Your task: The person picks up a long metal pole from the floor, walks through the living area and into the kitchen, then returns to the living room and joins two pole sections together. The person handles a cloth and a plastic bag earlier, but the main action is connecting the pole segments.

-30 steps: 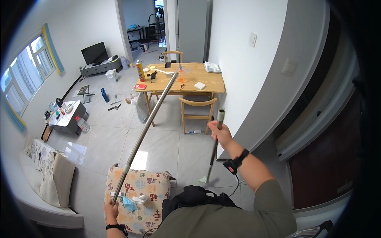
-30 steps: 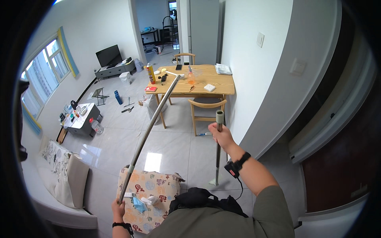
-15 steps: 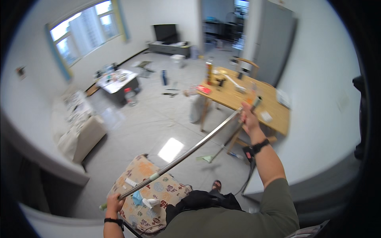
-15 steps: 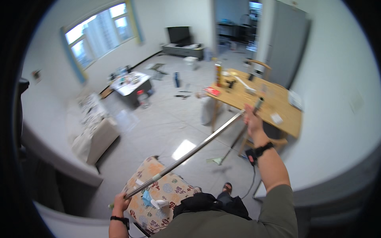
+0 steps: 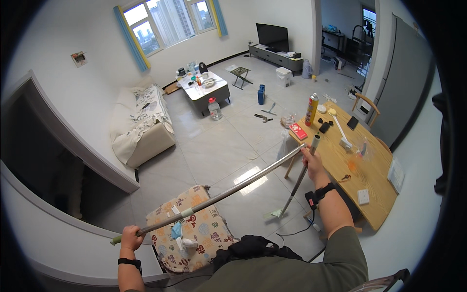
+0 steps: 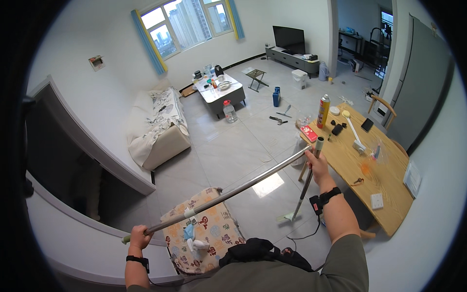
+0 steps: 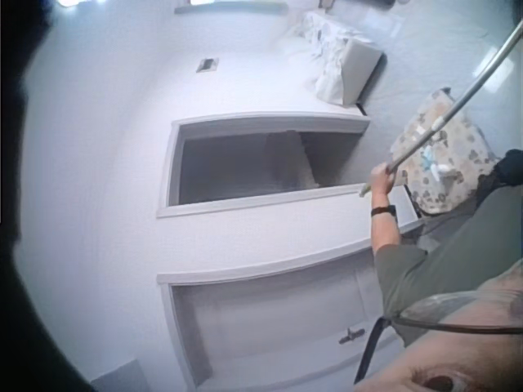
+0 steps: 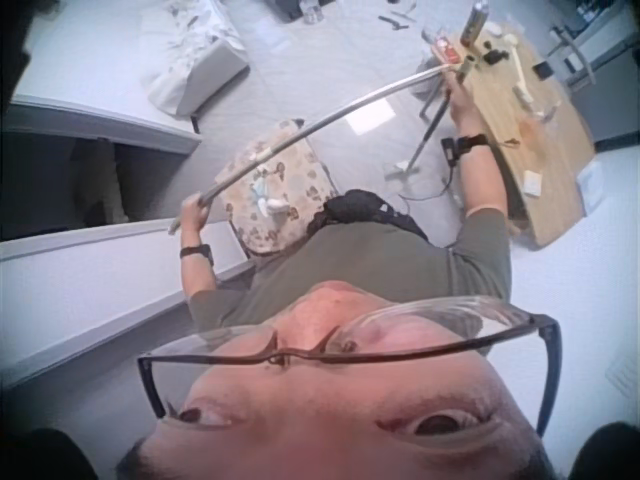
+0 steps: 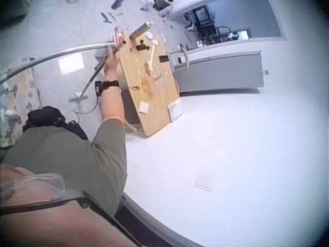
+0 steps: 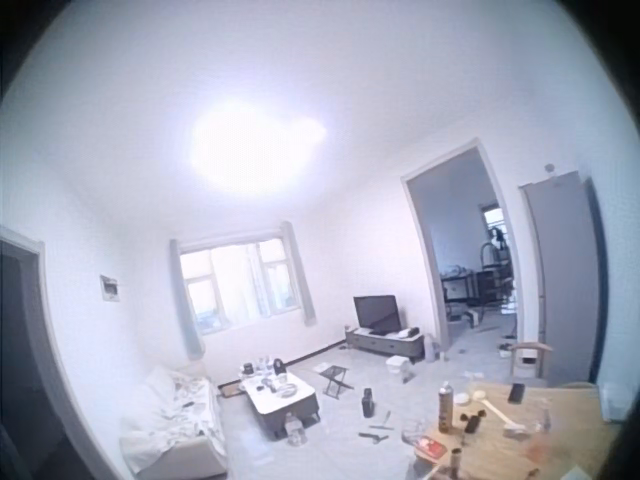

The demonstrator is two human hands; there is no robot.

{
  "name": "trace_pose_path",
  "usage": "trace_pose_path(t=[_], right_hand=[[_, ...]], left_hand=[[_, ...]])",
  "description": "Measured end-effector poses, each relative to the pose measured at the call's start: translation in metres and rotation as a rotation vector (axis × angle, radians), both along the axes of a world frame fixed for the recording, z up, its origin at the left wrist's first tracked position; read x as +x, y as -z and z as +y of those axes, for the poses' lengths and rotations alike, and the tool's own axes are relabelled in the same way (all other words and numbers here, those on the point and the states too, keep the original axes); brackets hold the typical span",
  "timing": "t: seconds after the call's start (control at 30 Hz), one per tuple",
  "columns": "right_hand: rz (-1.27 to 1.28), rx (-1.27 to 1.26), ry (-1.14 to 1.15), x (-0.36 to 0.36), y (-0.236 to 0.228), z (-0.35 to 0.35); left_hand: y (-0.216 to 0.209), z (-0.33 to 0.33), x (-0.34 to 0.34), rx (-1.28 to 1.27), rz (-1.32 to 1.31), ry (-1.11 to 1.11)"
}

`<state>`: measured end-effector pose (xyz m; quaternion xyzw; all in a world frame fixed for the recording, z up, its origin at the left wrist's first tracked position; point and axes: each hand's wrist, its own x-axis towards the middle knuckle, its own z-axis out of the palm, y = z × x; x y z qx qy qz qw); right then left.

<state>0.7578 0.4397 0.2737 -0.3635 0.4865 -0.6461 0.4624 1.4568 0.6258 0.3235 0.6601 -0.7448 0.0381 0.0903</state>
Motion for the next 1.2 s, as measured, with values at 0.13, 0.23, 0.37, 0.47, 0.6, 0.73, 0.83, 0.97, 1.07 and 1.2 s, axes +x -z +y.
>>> trace_pose_path(t=[0.13,0.23,0.37,0.47,0.6,0.73,0.83,0.97,1.07,1.2], right_hand=[[0.002,-0.021,-0.149,0.005,-0.003,-0.038],[0.034,0.017,-0.264,0.006,-0.007,-0.060],[0.055,0.058,-0.387,0.020,-0.012,-0.099],[0.122,-0.003,-0.362,0.039,-0.014,-0.137],[0.064,-0.081,-0.394,0.078,-0.035,-0.202],[0.002,-0.171,-0.390,0.121,-0.070,-0.258],[-0.041,-0.204,-0.470,0.160,-0.084,-0.298],[-0.070,-0.138,-0.502,0.222,-0.090,-0.353],[-0.053,-0.168,-0.553,0.265,-0.084,-0.395],[0.114,-0.038,-0.677,0.300,-0.063,-0.457]], left_hand=[[0.002,0.001,0.008,-0.051,-0.008,-0.082],[0.011,-0.014,0.013,-0.175,-0.090,-0.166],[0.021,-0.069,0.018,-0.277,-0.186,-0.349],[0.019,-0.127,0.029,-0.424,-0.221,-0.563],[-0.016,-0.229,0.059,-0.677,-0.039,-1.046],[-0.082,-0.328,0.070,-1.180,1.179,-0.684],[-0.040,-0.399,-0.018,-0.554,1.864,0.206],[-0.008,-0.475,-0.083,-0.620,2.138,-0.314],[0.029,-0.516,-0.108,0.248,2.526,-0.367],[0.072,-0.606,-0.126,0.033,2.598,-0.157]])
